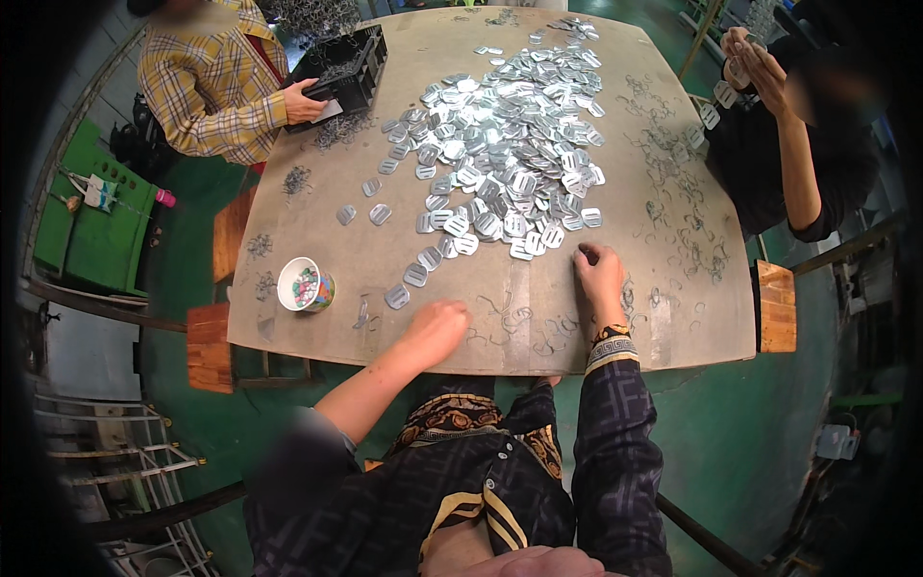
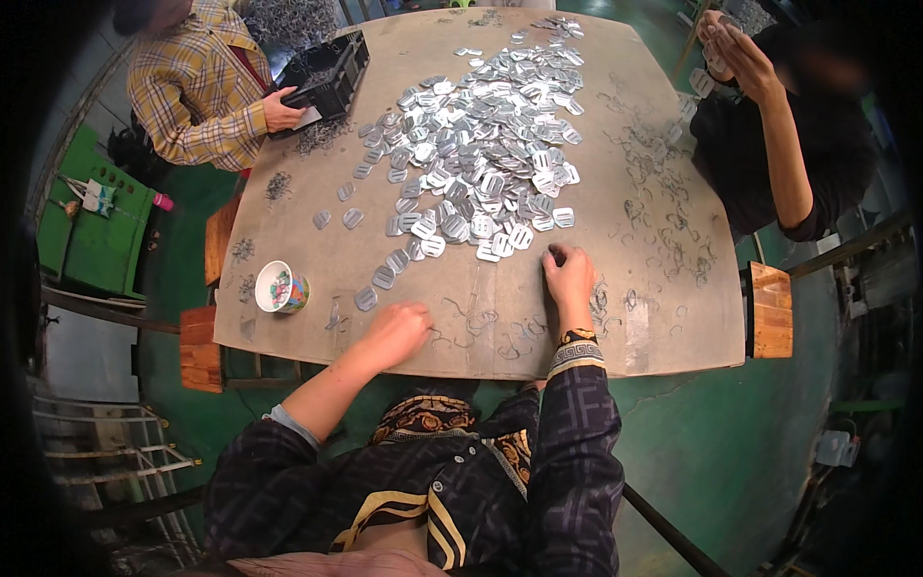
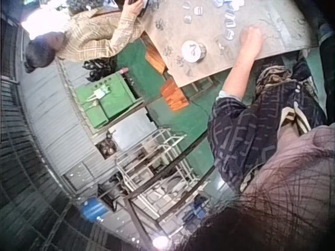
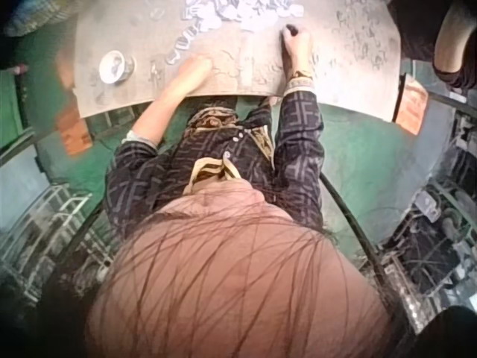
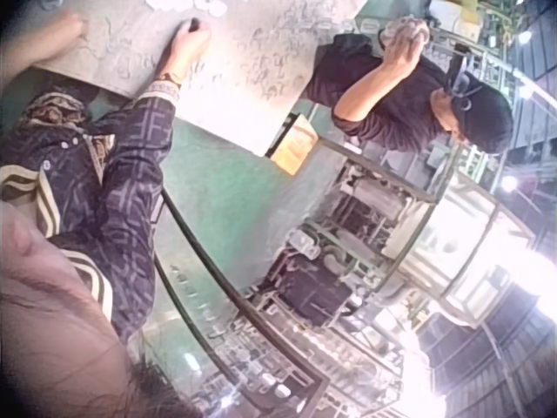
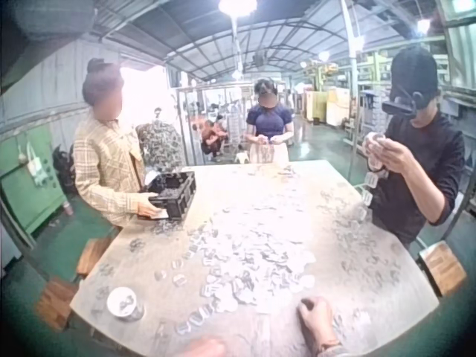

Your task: The person assembles small metal keychains by hand, picking up metal tags and rings from a table, linking them together, and hanging the finished keychains on a nearby metal rack. The person also briefly walks to a fan and returns to continue assembling.

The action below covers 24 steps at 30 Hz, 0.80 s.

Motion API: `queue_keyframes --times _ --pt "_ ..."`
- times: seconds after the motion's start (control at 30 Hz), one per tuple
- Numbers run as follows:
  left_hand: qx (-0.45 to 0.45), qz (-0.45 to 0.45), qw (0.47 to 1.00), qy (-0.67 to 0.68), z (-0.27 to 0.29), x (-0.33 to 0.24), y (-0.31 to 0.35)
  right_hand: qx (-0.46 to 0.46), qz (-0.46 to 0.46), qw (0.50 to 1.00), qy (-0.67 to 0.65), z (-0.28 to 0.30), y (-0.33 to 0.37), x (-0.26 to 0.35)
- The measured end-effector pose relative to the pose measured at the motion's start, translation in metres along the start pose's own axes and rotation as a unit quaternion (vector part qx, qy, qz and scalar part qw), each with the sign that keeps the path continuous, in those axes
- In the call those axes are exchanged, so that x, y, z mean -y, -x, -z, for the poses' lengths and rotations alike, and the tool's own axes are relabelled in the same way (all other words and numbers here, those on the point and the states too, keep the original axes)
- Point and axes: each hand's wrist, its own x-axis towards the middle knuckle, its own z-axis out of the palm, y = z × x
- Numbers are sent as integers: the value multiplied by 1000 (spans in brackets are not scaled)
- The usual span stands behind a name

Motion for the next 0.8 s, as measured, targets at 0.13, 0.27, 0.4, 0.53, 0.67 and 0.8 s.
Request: queue_keyframes --times 0.13,0.27,0.4,0.53,0.67,0.8 --pt "-51 -78 989 114 3 -19 3 11 -7 1000 0 2 -1 0" --pt "-1 -65 996 63 2 -13 2 29 14 979 -203 26 3 12" --pt "-55 -89 992 67 -13 -34 -3 73 160 811 -558 126 54 143" --pt "-37 -93 994 -39 -14 -66 -12 254 299 549 -738 245 117 233" --pt "-33 -74 991 -103 -22 -76 -19 320 322 480 -751 285 143 243" --pt "-63 -76 988 -117 -30 -75 -23 327 344 471 -744 305 162 240"
